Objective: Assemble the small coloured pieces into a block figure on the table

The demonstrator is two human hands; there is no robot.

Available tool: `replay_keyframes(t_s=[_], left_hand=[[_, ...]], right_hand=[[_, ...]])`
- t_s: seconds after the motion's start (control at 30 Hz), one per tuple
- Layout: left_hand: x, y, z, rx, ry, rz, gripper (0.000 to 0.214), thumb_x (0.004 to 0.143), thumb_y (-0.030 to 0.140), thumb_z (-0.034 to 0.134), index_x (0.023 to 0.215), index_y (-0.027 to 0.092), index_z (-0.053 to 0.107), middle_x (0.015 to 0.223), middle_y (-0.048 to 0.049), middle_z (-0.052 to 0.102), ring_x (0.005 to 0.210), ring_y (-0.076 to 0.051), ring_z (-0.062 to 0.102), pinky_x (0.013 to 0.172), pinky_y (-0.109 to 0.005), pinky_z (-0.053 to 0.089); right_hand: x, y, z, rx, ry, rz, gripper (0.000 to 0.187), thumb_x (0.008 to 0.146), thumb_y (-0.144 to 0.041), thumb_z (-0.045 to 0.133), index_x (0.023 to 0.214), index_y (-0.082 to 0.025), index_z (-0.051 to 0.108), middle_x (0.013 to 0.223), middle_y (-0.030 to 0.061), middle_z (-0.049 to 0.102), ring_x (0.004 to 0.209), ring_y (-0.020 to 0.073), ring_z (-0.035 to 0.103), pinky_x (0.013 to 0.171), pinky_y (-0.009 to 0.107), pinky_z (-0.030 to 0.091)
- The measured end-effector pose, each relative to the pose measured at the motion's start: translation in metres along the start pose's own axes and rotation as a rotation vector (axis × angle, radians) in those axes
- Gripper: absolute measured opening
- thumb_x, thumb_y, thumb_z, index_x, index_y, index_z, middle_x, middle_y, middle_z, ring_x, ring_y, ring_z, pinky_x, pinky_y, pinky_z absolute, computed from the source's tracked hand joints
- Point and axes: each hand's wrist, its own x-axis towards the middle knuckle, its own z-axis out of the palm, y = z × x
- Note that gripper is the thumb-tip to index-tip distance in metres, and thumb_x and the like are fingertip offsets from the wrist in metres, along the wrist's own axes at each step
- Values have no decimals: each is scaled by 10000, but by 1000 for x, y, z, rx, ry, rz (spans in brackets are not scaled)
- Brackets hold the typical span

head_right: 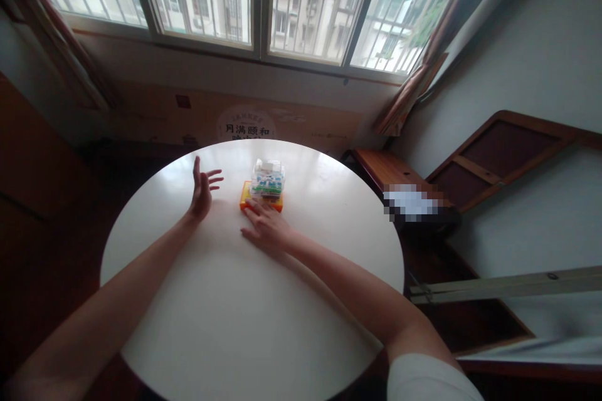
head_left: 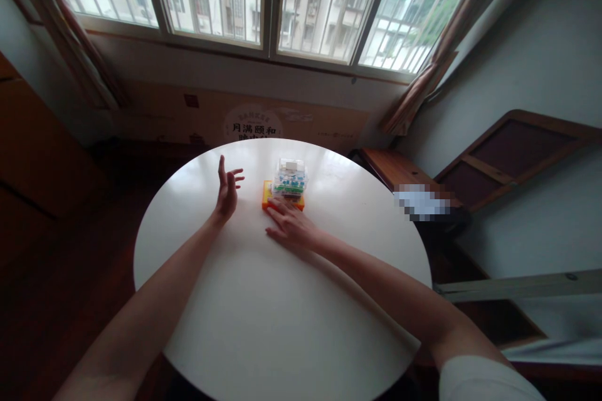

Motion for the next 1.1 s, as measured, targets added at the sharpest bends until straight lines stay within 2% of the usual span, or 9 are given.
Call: replay_keyframes(t_s=[0.2, 0.43, 0.73, 0.9, 1.0, 1.1], left_hand=[[-2, -4, 2, 44, -108, 10, 895, 845, 789, 292, 1550, 281, 84, 1165, -126, 632, 923, -218, 642, 710, -324, 490], [-9, -3, 5, 175, -321, 2, 817, 894, 718, 293, 1539, 235, 157, 1170, -135, 624, 915, -219, 644, 687, -323, 500], [-10, -6, 3, 250, -400, 36, 690, 953, 610, 280, 1521, 226, 211, 1160, -120, 621, 933, -204, 642, 728, -311, 504], [-11, 0, 2, 316, -407, 98, 678, 960, 598, 268, 1525, 227, 209, 1301, -147, 538, 1000, -213, 627, 837, -364, 505], [-14, 10, 2, 548, -431, 189, 691, 954, 605, 282, 1520, 211, 254, 1382, -172, 482, 1185, -273, 544, 991, -454, 426], [-21, 18, 3, 881, -465, 220, 735, 910, 656, 351, 1499, 216, 336, 1483, -172, 391, 1394, -346, 317, 1121, -544, 233]], right_hand=[[-17, 59, -11, -15, 44, 101, 604, 925, -502, 449, 1359, -87, 512, 1501, 186, 372, 1434, 280, 293, 1191, 437, 265], [-36, 124, -26, -32, 98, 259, 493, 935, -452, 444, 1277, -130, 592, 1481, 140, 411, 1401, 261, 358, 1177, 419, 294], [-49, 176, -28, 56, 179, 315, 407, 918, -381, 484, 1187, -125, 651, 1444, 134, 464, 1351, 260, 433, 1160, 407, 330], [-45, 180, -30, 99, 233, 346, 373, 911, -382, 488, 1114, -137, 683, 1391, 136, 523, 1320, 260, 470, 1142, 425, 351], [-34, 159, -27, 68, 338, 341, 384, 931, -378, 444, 1077, -120, 688, 1367, 158, 540, 1344, 257, 440, 1146, 444, 338], [-22, 125, -20, 62, 341, 313, 450, 953, -429, 398, 1202, -136, 632, 1411, 137, 509, 1365, 245, 415, 1148, 452, 330]])
